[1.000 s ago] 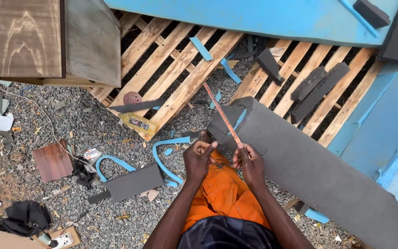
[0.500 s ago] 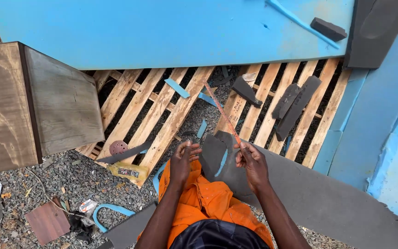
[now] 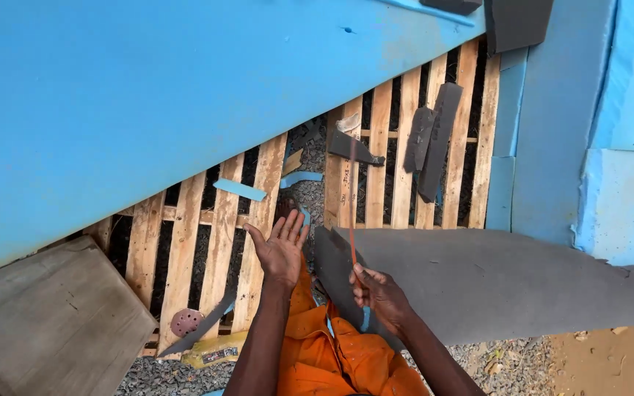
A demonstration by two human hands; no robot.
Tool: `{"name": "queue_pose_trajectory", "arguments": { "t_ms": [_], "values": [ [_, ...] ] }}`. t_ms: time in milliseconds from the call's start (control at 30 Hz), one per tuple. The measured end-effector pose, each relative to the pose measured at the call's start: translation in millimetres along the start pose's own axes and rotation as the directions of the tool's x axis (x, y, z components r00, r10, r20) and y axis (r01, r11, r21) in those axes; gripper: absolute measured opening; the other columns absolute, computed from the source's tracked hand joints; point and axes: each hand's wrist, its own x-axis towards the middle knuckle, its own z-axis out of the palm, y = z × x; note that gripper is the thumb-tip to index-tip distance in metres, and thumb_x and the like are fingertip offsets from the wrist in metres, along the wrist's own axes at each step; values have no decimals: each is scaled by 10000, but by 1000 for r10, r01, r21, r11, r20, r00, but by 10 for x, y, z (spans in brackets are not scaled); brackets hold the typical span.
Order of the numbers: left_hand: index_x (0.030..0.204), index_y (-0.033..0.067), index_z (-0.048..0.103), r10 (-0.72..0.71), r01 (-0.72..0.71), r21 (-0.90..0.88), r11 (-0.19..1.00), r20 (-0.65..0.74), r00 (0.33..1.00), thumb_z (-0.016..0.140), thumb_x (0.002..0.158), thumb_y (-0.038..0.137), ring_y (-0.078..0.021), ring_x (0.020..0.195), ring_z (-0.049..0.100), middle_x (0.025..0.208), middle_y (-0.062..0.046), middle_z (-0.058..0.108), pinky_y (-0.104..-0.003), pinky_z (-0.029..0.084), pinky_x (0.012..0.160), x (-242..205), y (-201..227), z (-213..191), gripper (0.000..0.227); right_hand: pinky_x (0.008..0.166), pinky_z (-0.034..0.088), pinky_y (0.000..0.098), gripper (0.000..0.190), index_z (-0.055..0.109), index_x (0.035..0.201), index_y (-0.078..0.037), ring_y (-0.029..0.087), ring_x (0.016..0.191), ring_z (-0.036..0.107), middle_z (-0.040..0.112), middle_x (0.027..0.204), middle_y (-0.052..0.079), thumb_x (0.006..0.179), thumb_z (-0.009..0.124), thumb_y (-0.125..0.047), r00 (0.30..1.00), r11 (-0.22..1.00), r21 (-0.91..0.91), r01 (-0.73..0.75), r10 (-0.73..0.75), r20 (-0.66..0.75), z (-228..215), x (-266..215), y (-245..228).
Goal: Cutting and moving large pieces of upholstery foam using a manual saw blade in a workshop area.
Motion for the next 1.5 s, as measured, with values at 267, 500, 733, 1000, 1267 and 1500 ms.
{"name": "queue_pose_trajectory", "arguments": {
  "t_ms": [267,500,733,1000,1267,1500],
  "values": [
    [1588,26,336,-155,225,645,730,-164,974,491,991,416,-383,1369,558,1546,-182,501,-496,520,1178,1042,423,12,729,592,429,347,391,820,989,-15,163,533,479,544,576,64,975,661,-372,886,980,-189,-69,-26,-463,-126,73,-376],
    [1193,135,709,-106,-59,988,-142,44,993,684,990,220,-217,1053,749,963,-59,772,-445,610,932,2217,461,-646,221,803,576,383,334,736,1166,29,241,825,734,793,873,177,1017,625,-249,712,956,-272,-108,-116,-693,-911,307,-453],
    [1405,98,572,-383,-569,593,-570,422,822,675,955,289,-479,1284,577,1335,-219,622,-643,530,1007,3159,-288,-582,499,826,588,355,358,576,1330,115,263,876,758,770,949,246,1092,579,-152,702,925,-366,-100,-195,-685,-2494,1472,-256],
    [1642,20,170,-536,-724,134,-677,584,609,849,842,196,-451,1583,-4,1702,-297,57,-687,74,1263,4085,-1512,207,1064,687,589,283,287,602,1362,111,230,656,732,735,800,120,1132,547,-51,543,563,-822,-81,-667,-510,-4593,3009,-67],
    [1436,-126,385,-122,-437,560,-704,511,851,728,846,653,-515,1255,529,1301,-329,487,-620,417,1083,4049,-1084,-230,1036,585,556,316,369,651,1406,-78,204,579,739,759,752,101,1048,568,-109,720,737,-675,-34,-449,-528,-2367,2099,-449],
    [1563,-73,221,70,-267,814,-515,350,934,481,1018,486,-569,1399,349,1544,-354,274,-692,443,1003,3134,-273,-542,823,542,570,330,471,668,1435,-249,190,564,774,838,789,26,992,517,-297,855,693,-678,-243,-177,-488,-2252,1228,-570]
  ]
}}
